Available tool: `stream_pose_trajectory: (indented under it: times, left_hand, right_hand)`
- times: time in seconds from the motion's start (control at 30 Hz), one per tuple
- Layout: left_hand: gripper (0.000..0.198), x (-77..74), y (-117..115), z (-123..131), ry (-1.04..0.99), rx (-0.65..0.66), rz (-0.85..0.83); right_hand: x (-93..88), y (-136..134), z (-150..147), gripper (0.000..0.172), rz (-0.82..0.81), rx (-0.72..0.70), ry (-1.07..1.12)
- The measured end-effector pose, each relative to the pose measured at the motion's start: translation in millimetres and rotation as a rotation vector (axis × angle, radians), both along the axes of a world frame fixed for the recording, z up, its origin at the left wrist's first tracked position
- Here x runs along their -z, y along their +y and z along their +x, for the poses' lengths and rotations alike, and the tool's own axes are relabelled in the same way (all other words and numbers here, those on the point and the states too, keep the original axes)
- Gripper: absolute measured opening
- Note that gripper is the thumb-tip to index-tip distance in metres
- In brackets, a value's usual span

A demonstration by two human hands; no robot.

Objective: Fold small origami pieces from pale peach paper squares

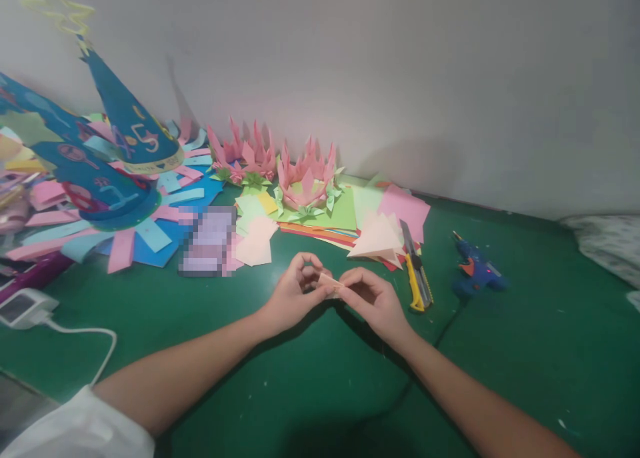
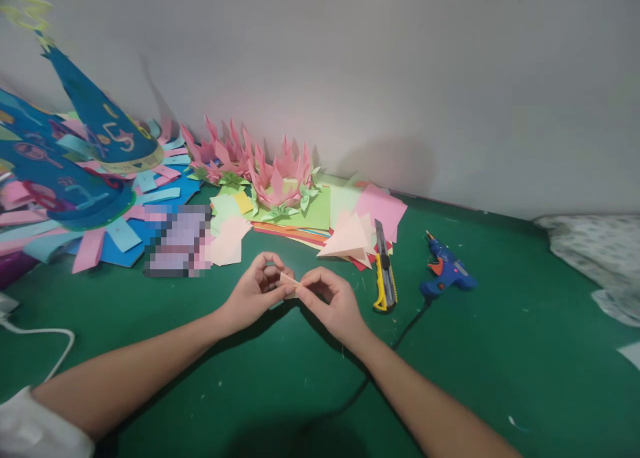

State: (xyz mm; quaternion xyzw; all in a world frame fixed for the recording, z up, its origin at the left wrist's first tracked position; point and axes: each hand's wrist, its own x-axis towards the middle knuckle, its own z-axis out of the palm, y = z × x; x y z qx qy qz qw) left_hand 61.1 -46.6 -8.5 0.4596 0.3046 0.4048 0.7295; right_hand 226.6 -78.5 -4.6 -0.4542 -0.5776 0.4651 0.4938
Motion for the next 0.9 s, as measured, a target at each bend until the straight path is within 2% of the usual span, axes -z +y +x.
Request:
stream_pose_trajectory:
  times: [0.3, 0.4, 0.57, 0.73, 0.9]
  left_hand:
    - [0.040, 2.1, 2, -1, 0.016, -0.092, 0.024]
    - [0.030, 2.0, 0, -2, 0.077, -0.113, 0.116]
    - [0.004, 0.5, -1, -5, 0.301, -0.131, 0.358]
    - [0.009, -7.5, -2, -6, 0.393, -0.141, 0.549]
    - [0.014, -10.5, -2, -7, 0.382, -0.117, 0.555]
  right_hand:
    - [-4.5, 1, -1, 0.018, -0.014, 0.013, -0.028]
    - [-2.3, 1, -2, 0.017, -0.015, 0.029, -0.025]
    - [-0.6, 0, -3, 0.016, -0.001, 0.034, -0.010]
    - [0.6, 0, -2, 0.018, -0.005, 0.048, -0.041]
    - [-0.3, 0, -2, 0.020, -0.009, 0.047, -0.060]
